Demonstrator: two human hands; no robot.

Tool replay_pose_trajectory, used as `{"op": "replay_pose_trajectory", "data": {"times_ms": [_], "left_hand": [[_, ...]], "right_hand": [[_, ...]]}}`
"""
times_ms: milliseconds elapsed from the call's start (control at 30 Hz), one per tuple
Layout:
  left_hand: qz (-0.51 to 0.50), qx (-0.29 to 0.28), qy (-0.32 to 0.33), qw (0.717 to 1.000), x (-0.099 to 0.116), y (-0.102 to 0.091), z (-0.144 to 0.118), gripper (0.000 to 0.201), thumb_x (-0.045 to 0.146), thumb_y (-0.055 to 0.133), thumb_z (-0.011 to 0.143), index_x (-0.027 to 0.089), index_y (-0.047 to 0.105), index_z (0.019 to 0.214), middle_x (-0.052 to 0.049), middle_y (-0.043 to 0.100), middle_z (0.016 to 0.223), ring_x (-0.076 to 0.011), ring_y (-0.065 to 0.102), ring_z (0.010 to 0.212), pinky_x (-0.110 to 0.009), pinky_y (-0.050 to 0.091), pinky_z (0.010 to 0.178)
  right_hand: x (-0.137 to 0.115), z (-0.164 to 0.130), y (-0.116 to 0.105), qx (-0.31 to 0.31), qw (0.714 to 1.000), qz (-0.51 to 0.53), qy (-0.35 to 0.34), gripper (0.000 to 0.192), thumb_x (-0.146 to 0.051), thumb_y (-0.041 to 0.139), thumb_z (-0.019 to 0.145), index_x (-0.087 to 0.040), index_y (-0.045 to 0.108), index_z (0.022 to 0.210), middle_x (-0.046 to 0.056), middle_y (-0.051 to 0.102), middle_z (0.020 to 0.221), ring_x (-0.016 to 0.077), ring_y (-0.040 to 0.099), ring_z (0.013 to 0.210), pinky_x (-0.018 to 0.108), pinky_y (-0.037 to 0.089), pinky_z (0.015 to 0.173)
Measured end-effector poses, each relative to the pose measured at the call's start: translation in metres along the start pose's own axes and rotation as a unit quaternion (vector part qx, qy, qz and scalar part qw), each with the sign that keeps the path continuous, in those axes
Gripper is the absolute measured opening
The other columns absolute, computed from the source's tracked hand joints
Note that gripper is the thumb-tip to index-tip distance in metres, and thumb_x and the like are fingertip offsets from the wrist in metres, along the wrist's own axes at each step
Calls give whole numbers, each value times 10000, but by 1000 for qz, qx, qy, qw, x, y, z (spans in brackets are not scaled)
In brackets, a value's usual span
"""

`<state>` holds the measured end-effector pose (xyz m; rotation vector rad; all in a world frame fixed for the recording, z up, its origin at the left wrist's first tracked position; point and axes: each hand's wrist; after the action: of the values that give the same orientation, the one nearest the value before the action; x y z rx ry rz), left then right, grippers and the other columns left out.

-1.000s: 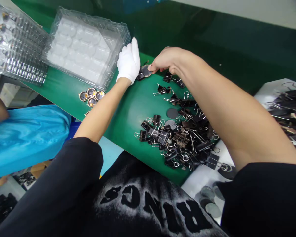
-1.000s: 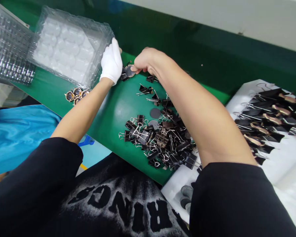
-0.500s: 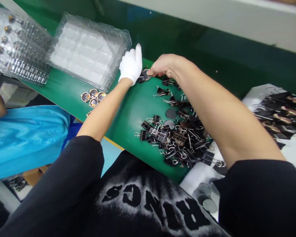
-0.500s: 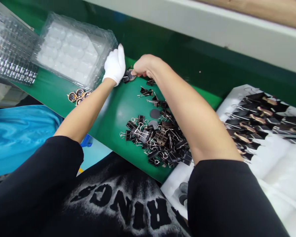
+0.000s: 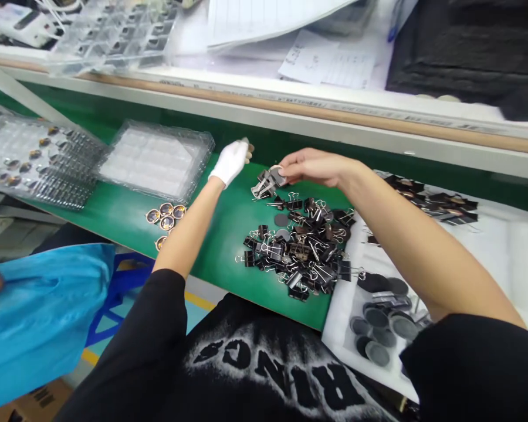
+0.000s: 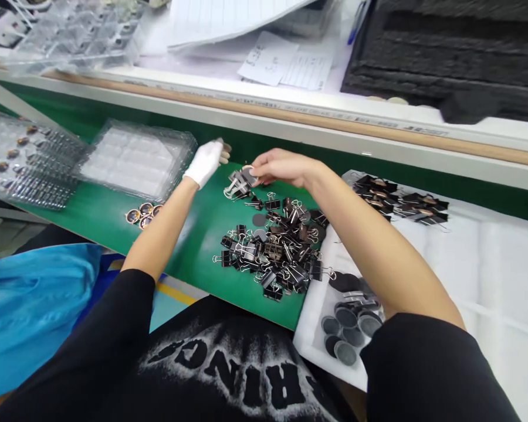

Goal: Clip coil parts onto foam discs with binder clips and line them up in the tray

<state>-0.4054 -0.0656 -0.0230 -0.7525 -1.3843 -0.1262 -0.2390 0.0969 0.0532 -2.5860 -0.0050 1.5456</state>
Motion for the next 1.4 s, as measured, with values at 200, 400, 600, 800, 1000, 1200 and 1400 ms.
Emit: {"op": "replay_pose_trajectory", "data": {"times_ms": [200,400,600,800,1000,1200,1400], "left_hand": [[183,-249,118,944,20,61,-1,453,451,810,777,224,773,1167,-77,736,1332,-267,639,1277,-329,435,1162],[278,-294,137,904,26,73,-26,275,455,645,887,202,744,932,-72,783,1030,-236,685,940,-340,530,925],[273,-218,152,925,31,51,-70,292,477,586,942,232,716,850,-74,762,1201,-260,638,1221,-361,487,1092],[195,-115,158,961,56,44,-126,354,452,412,1029,250,702,1030,-49,725,1365,-196,668,1271,-323,535,1089],[18,-87,252,964,91,68,-228,215,442,562,992,318,669,852,-20,721,1335,-186,690,1254,-370,563,1117],[56,-186,235,952,114,71,-255,125,424,571,935,350,667,905,-49,716,1302,-241,712,1168,-465,596,1024],[213,-366,185,887,128,61,-228,242,505,614,864,267,568,866,32,624,684,-167,577,631,-331,455,616]], "right_hand": [[43,-109,-3,71,978,189,43,86,-238,762,917,-210,733,841,70,750,875,199,723,720,377,651,698],[72,-180,8,225,910,331,110,150,-261,621,974,-236,682,839,50,718,866,173,692,681,293,587,582],[101,-221,27,201,900,385,47,128,-245,637,868,-250,752,923,50,699,945,179,634,728,290,564,566],[123,-234,63,206,900,383,-13,239,-346,895,711,-291,802,924,20,752,940,160,661,774,270,555,658],[135,-228,107,259,874,376,-166,183,-454,906,733,-357,834,870,34,784,1129,215,689,1156,331,569,948],[145,-230,119,318,861,344,-196,154,-391,899,751,-403,848,896,5,796,1062,233,725,1049,390,574,1002],[151,-242,102,287,898,265,-201,209,-437,888,770,-294,848,916,61,799,1005,260,739,988,398,600,911]]}}
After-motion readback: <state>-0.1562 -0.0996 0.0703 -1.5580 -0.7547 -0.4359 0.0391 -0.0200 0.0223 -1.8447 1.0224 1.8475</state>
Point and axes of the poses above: each hand's wrist, its own z-axis towards the middle knuckle, its own y-axis out of the palm, x = y × z
